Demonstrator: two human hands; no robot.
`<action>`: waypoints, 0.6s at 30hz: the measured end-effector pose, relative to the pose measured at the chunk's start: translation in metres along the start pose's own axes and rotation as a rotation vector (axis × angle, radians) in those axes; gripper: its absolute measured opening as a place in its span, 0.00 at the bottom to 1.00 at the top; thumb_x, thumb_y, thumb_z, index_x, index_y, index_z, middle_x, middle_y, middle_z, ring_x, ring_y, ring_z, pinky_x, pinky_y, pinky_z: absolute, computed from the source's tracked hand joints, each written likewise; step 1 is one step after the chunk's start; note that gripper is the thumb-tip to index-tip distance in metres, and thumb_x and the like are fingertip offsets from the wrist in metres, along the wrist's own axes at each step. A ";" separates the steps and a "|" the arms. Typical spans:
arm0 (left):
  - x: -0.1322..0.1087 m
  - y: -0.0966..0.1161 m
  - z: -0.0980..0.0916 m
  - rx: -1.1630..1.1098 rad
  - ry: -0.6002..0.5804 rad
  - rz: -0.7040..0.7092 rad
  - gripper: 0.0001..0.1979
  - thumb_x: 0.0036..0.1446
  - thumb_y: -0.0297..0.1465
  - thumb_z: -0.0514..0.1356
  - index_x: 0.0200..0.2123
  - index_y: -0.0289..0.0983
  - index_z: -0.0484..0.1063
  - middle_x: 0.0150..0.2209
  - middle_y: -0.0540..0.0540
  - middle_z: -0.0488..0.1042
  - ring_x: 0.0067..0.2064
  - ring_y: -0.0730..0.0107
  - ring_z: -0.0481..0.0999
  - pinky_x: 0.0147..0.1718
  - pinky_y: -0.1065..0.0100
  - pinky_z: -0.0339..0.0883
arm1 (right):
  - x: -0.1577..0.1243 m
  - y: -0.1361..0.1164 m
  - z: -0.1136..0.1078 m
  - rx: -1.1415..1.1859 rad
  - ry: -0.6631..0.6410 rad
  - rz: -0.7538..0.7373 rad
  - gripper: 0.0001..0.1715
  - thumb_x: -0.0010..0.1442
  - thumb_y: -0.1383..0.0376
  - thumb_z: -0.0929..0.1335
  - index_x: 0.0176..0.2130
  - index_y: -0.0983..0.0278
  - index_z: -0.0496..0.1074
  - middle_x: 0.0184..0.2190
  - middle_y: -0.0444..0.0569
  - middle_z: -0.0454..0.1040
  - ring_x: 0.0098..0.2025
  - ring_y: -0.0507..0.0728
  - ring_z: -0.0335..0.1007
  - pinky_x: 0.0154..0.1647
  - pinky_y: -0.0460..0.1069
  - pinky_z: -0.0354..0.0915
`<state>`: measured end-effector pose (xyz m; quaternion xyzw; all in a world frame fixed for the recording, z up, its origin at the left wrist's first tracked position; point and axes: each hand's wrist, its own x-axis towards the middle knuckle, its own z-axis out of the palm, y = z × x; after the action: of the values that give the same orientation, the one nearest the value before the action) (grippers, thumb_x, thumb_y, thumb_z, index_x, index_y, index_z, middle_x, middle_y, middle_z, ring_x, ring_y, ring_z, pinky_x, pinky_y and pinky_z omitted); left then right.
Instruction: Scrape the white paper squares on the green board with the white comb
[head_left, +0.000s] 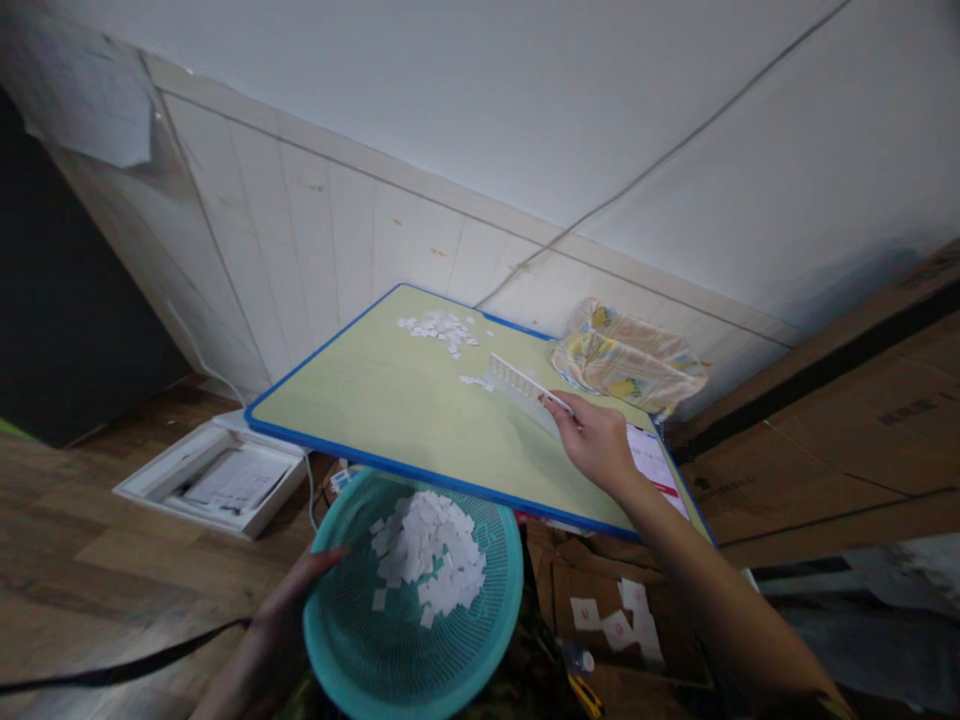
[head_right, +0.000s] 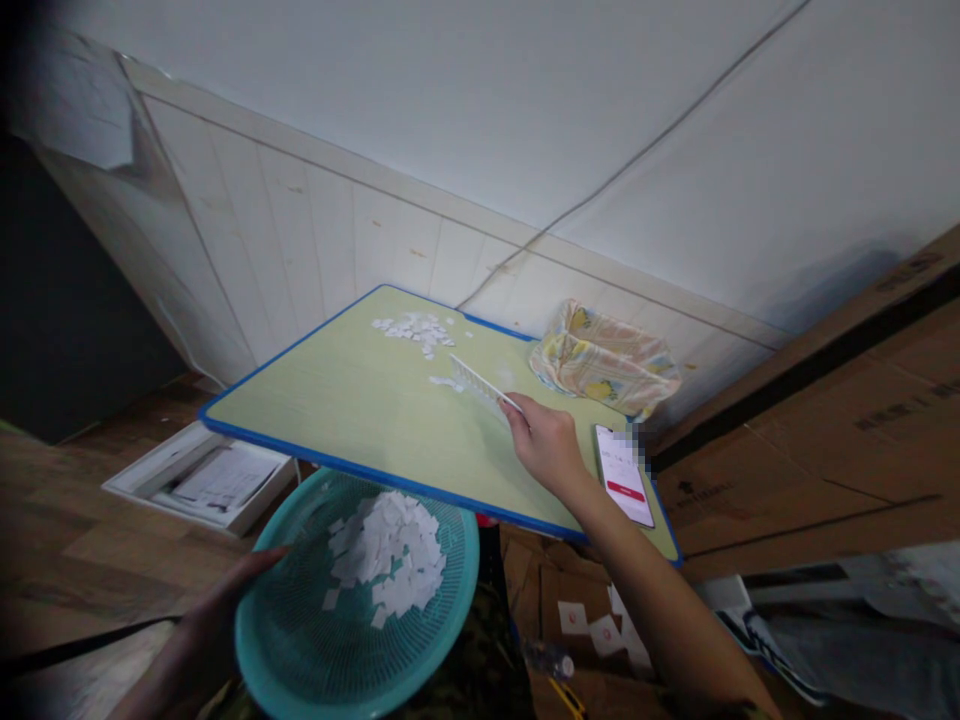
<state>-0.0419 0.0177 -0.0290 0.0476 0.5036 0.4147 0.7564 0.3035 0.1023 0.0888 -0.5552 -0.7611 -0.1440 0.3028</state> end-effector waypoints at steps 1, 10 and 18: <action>-0.002 0.000 0.000 -0.002 -0.008 0.011 0.30 0.49 0.31 0.67 0.57 0.33 0.72 0.32 0.41 0.85 0.35 0.46 0.84 0.34 0.58 0.79 | -0.001 -0.002 -0.002 0.002 -0.014 -0.014 0.16 0.66 0.61 0.63 0.45 0.63 0.77 0.37 0.49 0.82 0.31 0.55 0.78 0.31 0.46 0.67; -0.007 0.001 0.010 -0.018 0.020 0.098 0.23 0.49 0.28 0.65 0.51 0.34 0.76 0.30 0.43 0.85 0.37 0.46 0.84 0.40 0.55 0.78 | -0.025 -0.016 -0.036 0.064 -0.060 -0.062 0.12 0.65 0.64 0.65 0.44 0.62 0.77 0.39 0.47 0.82 0.34 0.53 0.79 0.34 0.44 0.69; -0.006 0.001 0.009 -0.012 0.024 0.149 0.23 0.50 0.28 0.65 0.52 0.33 0.76 0.31 0.42 0.85 0.38 0.46 0.84 0.40 0.57 0.79 | -0.006 0.003 -0.005 0.192 -0.023 0.064 0.14 0.64 0.60 0.65 0.45 0.60 0.77 0.42 0.48 0.81 0.40 0.57 0.79 0.41 0.48 0.72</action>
<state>-0.0361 0.0176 -0.0199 0.0755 0.5052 0.4734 0.7176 0.3088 0.0959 0.0879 -0.5494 -0.7567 -0.0540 0.3502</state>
